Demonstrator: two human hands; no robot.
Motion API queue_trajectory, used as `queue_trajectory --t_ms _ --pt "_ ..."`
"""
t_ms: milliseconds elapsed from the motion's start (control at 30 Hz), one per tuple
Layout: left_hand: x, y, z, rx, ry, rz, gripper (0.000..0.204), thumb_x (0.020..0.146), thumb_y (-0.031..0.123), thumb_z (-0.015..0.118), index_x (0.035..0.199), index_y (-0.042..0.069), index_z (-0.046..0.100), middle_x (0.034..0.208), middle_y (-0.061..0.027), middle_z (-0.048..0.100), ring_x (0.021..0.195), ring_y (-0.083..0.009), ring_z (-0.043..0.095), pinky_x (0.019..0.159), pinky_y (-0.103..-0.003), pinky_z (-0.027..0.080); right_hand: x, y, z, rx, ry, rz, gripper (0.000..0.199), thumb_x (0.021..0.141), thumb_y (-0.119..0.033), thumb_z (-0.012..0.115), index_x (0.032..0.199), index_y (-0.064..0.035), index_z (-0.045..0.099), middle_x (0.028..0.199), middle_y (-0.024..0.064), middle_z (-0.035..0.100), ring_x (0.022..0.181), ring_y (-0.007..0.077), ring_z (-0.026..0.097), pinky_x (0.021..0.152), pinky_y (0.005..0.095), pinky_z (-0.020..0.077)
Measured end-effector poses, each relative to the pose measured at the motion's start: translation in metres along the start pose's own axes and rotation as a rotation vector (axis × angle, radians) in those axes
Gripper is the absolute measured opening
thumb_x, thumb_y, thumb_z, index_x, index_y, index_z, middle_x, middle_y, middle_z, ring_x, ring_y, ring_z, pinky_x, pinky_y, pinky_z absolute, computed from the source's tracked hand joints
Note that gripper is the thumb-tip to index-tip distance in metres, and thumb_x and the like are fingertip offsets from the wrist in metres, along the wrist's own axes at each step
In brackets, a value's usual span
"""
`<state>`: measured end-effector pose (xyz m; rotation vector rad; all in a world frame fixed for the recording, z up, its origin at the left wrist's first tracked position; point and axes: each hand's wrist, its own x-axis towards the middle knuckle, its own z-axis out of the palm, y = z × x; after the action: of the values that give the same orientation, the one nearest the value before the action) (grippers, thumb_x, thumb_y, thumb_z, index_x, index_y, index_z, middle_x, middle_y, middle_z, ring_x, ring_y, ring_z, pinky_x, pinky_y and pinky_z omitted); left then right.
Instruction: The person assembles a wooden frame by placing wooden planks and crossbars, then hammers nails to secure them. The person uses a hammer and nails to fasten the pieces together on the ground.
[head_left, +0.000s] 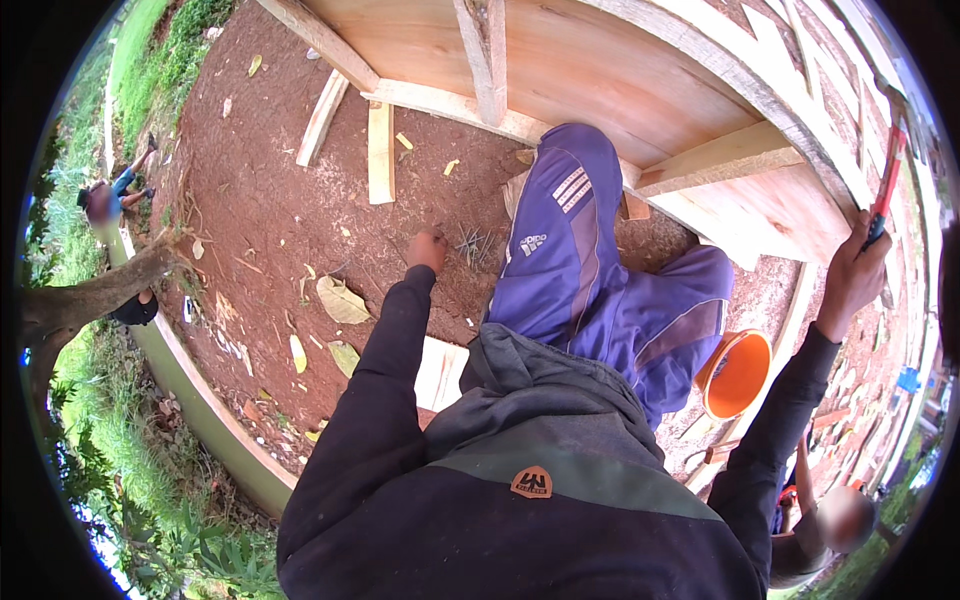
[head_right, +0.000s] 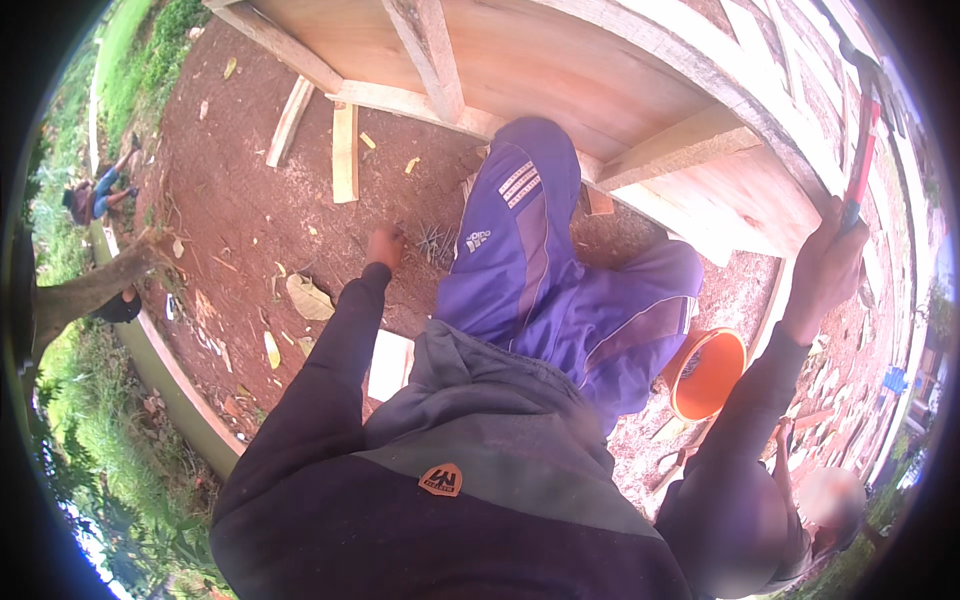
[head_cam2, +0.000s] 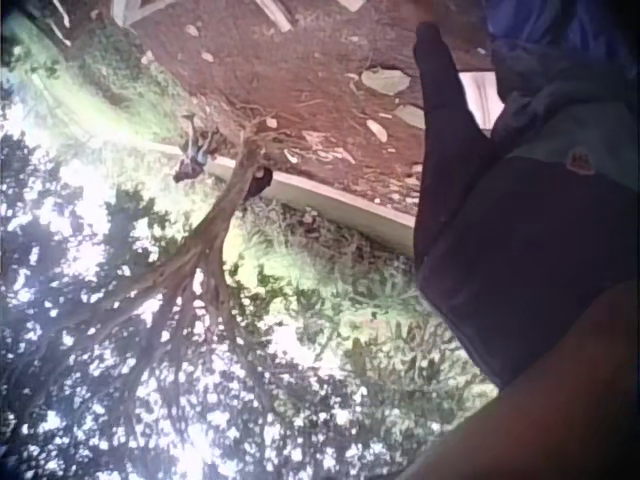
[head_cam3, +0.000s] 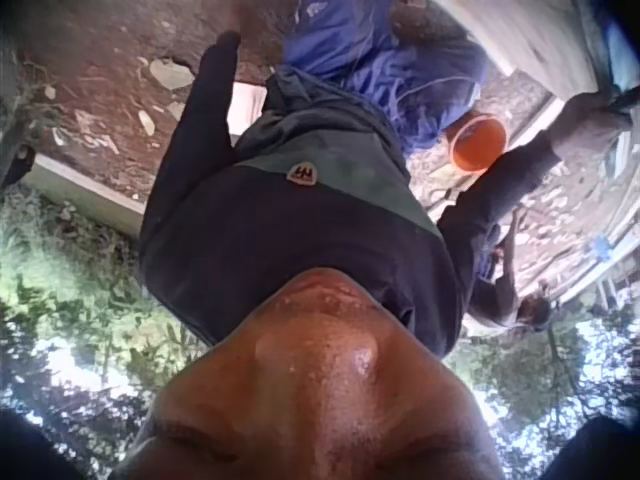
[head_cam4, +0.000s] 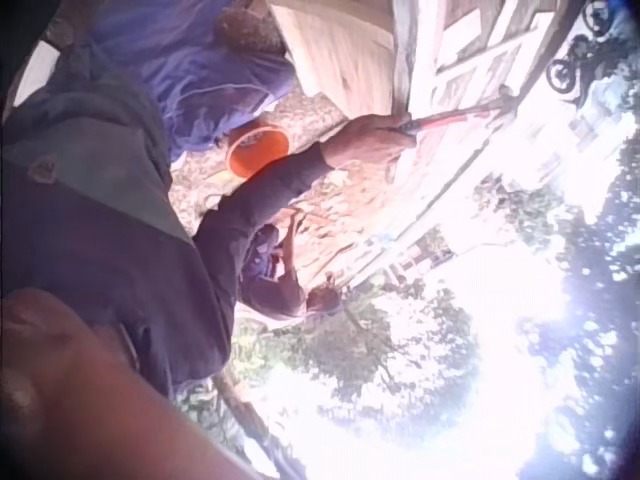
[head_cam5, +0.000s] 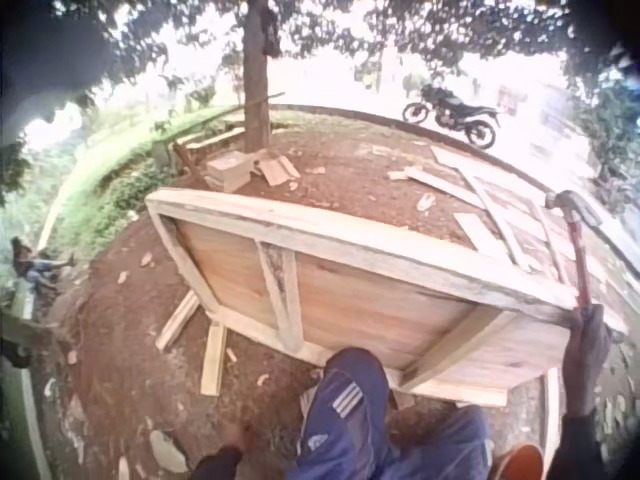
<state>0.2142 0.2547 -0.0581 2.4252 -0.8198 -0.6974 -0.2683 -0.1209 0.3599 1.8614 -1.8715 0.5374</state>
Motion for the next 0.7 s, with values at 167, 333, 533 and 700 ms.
queue_trajectory --t_ms 167,333,533,700 --pt "-0.007 0.005 0.032 0.000 -0.075 -0.104 0.022 0.092 0.025 0.069 0.106 0.010 0.078 0.098 -0.0227 0.075 0.097 -0.0415 0.072 0.085 -0.049 0.057 0.002 0.000 0.005 0.056 0.269 -0.235 0.038 0.102 -0.051 0.060 0.102 -0.0125 0.060 0.081 0.0192 0.073 0.073 0.0428 0.070 0.059 0.0549 0.0501" --pt "0.013 0.007 0.044 0.113 0.032 0.033 0.021 0.090 0.016 0.064 0.107 0.012 0.076 0.106 -0.0186 0.073 0.101 -0.0405 0.070 0.087 -0.050 0.056 0.004 -0.008 0.001 -0.020 0.022 -0.017 0.049 0.103 -0.055 0.053 0.114 -0.0088 0.061 0.102 0.0191 0.076 0.096 0.0411 0.072 0.083 0.0515 0.0532" --pt "0.018 0.021 0.035 0.318 -0.157 0.298 0.028 0.088 0.011 0.064 0.114 0.016 0.075 0.121 -0.0119 0.065 0.110 -0.0402 0.066 0.089 -0.049 0.053 0.000 0.000 -0.003 -0.068 0.054 -0.028 0.047 0.102 -0.055 0.054 0.115 -0.0104 0.062 0.100 0.0190 0.076 0.095 0.0416 0.072 0.082 0.0520 0.0533" --pt "0.019 0.018 0.028 0.271 -0.058 0.412 0.015 0.092 0.015 0.062 0.103 0.011 0.072 0.111 -0.0176 0.068 0.100 -0.0437 0.068 0.083 -0.055 0.053 -0.001 -0.007 -0.003 -0.044 0.086 -0.052 0.044 0.102 -0.054 0.056 0.110 -0.0105 0.060 0.093 0.0188 0.075 0.091 0.0406 0.072 0.079 0.0511 0.0539"
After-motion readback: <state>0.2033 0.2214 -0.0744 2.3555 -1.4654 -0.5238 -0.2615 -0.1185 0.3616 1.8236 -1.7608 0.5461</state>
